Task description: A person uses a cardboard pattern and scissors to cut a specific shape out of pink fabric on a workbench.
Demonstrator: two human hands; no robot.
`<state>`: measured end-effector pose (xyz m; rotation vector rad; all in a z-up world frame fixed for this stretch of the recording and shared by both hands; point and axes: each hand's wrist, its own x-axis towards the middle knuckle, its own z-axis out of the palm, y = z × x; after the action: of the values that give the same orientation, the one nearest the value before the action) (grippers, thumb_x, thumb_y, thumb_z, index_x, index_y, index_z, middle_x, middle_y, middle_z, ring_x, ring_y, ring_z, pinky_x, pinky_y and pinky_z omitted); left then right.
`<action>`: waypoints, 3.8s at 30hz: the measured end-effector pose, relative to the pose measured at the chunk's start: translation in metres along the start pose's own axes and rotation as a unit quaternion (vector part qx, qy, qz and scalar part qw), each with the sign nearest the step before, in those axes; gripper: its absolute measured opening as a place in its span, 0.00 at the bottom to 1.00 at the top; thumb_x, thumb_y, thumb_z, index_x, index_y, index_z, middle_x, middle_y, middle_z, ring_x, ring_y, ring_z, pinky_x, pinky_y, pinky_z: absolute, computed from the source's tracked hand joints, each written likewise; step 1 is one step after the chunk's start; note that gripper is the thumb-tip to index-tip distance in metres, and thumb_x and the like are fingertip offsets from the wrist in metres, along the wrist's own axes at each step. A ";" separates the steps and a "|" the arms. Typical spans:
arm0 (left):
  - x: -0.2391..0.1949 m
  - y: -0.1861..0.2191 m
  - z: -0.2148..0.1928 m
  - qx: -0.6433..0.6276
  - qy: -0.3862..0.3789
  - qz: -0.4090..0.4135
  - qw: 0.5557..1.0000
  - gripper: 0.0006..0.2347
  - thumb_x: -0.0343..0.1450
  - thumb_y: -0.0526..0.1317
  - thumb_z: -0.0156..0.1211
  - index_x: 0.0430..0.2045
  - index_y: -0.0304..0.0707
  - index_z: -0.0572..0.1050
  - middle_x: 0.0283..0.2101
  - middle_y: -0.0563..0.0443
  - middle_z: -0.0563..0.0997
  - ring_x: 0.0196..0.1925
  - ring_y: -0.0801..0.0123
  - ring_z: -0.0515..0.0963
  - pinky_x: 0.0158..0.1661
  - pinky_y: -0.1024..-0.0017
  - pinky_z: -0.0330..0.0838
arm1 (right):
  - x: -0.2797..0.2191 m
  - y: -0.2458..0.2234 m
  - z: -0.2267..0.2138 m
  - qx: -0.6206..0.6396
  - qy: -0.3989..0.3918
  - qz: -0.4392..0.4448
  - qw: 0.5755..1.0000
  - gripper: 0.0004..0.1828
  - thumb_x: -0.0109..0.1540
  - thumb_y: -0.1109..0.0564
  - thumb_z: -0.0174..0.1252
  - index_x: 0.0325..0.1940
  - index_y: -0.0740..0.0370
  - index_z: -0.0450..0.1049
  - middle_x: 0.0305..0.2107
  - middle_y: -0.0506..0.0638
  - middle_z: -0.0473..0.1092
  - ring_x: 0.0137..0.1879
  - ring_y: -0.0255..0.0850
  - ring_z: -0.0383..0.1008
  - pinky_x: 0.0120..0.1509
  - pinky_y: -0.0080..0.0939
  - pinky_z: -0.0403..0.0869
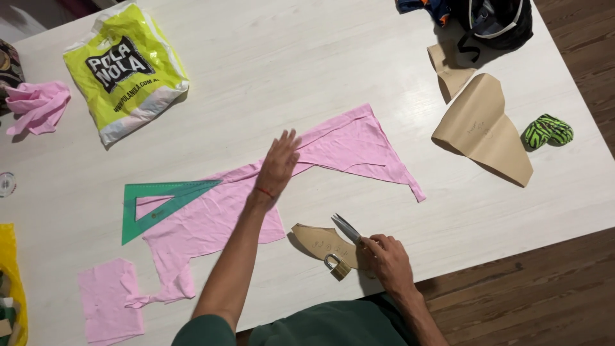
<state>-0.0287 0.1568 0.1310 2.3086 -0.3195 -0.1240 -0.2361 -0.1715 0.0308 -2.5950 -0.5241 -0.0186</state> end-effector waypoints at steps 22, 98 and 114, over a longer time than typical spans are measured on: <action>-0.003 -0.056 0.097 0.295 -0.045 0.225 0.927 0.29 0.82 0.62 0.30 0.76 0.49 0.61 0.81 0.52 0.59 0.84 0.60 0.55 0.82 0.54 0.42 | 0.070 -0.006 -0.030 0.053 0.024 0.180 0.982 0.13 0.71 0.56 0.59 0.60 0.54 0.80 0.46 0.58 0.76 0.52 0.53 0.79 0.59 0.51 0.80; 0.072 0.010 0.190 0.085 -0.086 0.316 0.941 0.21 0.70 0.49 0.74 0.52 0.36 0.81 0.63 0.40 0.81 0.69 0.50 0.77 0.72 0.48 0.64 | 0.063 0.013 -0.056 0.704 -0.236 0.351 0.570 0.41 0.62 0.14 0.31 0.43 0.53 0.58 0.11 0.48 0.61 0.18 0.35 0.49 0.30 0.39 0.51; 0.064 0.028 0.197 0.087 0.108 0.369 0.919 0.06 0.73 0.37 0.72 0.37 0.33 0.84 0.51 0.47 0.84 0.55 0.53 0.78 0.54 0.55 0.77 | 0.091 0.007 -0.067 0.542 -0.225 0.427 0.687 0.32 0.68 0.21 0.35 0.36 0.51 0.53 0.17 0.47 0.58 0.23 0.34 0.51 0.27 0.37 0.52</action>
<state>-0.0096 -0.0171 0.0173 2.1849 -1.0895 0.5511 -0.1440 -0.1756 0.0957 -1.3762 0.4901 0.9523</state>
